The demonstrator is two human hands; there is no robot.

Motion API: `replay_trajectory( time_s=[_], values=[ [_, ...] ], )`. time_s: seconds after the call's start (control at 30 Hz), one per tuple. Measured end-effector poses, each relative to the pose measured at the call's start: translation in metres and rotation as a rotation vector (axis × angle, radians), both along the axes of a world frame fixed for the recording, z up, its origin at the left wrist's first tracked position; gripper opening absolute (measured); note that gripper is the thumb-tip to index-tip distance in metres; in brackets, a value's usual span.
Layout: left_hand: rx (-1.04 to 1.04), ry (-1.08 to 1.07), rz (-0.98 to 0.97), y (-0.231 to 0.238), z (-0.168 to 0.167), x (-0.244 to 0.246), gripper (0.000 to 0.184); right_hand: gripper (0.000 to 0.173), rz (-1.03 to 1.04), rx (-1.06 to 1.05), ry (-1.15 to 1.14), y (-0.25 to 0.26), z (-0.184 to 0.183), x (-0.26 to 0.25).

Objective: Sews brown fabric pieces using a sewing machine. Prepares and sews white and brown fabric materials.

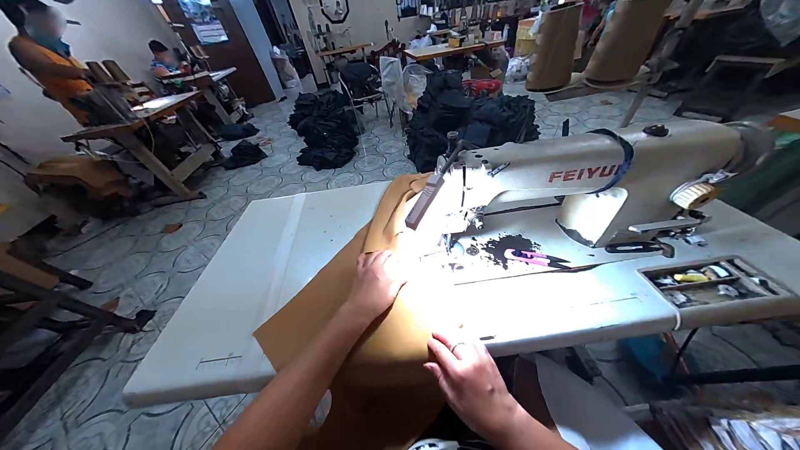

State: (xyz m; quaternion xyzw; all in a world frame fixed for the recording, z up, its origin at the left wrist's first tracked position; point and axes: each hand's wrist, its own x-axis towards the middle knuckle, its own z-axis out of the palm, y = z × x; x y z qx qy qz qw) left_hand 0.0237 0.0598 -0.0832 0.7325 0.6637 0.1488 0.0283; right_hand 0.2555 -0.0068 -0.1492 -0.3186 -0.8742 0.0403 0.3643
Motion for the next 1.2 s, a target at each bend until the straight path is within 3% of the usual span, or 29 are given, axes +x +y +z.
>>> replay_trajectory(
  time_s=[0.1, 0.27, 0.4, 0.5, 0.7, 0.87, 1.03, 1.2],
  values=[
    [0.049, -0.039, -0.072, 0.0, -0.013, 0.006, 0.048, 0.036, -0.043, 0.045, 0.031, 0.001, 0.005, 0.014],
    [0.38, -0.077, -0.201, -0.003, -0.035, 0.016, 0.031, 0.032, -0.079, 0.037, 0.046, 0.053, 0.023, 0.01],
    [0.486, -0.069, -0.253, -0.003, -0.036, 0.016, 0.02, 0.045, 0.026, -0.33, -0.195, 0.101, 0.04, 0.003],
    [0.537, -0.075, -0.266, -0.003, -0.033, 0.011, 0.017, 0.042, 0.064, -0.472, -0.231, 0.119, 0.046, -0.002],
    [0.482, -0.052, -0.43, 0.003, -0.03, -0.008, 0.019, 0.042, 0.014, -0.49, -0.171, 0.125, 0.049, 0.002],
    [0.365, -0.052, -0.419, 0.007, -0.028, -0.012, 0.021, 0.048, 0.078, -0.453, -0.229, 0.129, 0.05, 0.006],
    [0.217, -0.172, -0.448, 0.01, -0.016, -0.014, 0.022, 0.054, 0.218, -0.58, -0.068, 0.135, 0.061, 0.003],
    [0.078, -0.304, -0.447, 0.005, 0.011, -0.011, 0.018, 0.06, 0.205, -0.678, 0.064, 0.132, 0.068, 0.001]
  ],
)
